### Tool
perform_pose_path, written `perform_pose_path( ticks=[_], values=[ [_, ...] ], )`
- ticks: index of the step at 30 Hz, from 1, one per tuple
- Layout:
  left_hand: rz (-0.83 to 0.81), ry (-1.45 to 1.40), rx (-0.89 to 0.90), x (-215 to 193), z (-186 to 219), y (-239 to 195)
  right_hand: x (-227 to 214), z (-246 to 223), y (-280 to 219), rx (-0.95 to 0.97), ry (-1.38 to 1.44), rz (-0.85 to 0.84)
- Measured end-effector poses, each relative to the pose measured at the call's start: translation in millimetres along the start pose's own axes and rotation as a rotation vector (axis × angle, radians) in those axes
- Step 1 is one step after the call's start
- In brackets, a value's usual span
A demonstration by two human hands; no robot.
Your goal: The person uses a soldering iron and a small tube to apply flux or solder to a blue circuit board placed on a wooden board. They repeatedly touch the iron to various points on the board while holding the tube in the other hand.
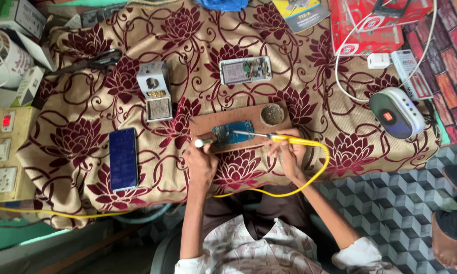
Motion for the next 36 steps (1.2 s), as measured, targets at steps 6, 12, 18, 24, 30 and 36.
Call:
perform_pose_path(
  ticks=[6,12,18,24,30,36],
  values=[
    [0.160,-0.315,-0.041,-6,-8,0,-41,0,-3,-0.056,0.012,0.283],
    [0.018,-0.244,-0.045,5,-16,-1,-56,-8,-4,-0.078,0.012,0.386],
    [0.166,-0.232,0.174,-5,-3,6,-53,-22,-8,-0.236,0.032,0.463],
    [0.099,-0.208,0.139,-3,-3,1,-50,-18,-8,-0.170,-0.154,0.424],
    [0.132,-0.241,0.198,2,-2,-5,-46,-11,-6,-0.144,-0.095,0.368],
    [0.035,-0.184,0.103,6,-9,-4,-42,-14,-6,-0.115,-0.173,0.366]
  ],
)
Point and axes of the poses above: each hand's wrist, its own y-axis towards the middle knuckle, its own x-axis out of the palm, z = x × y, the point moved 7 cm from there along y, towards the middle knuckle, and after that the axes turned 10 degrees about x, right-handed, at the moved point
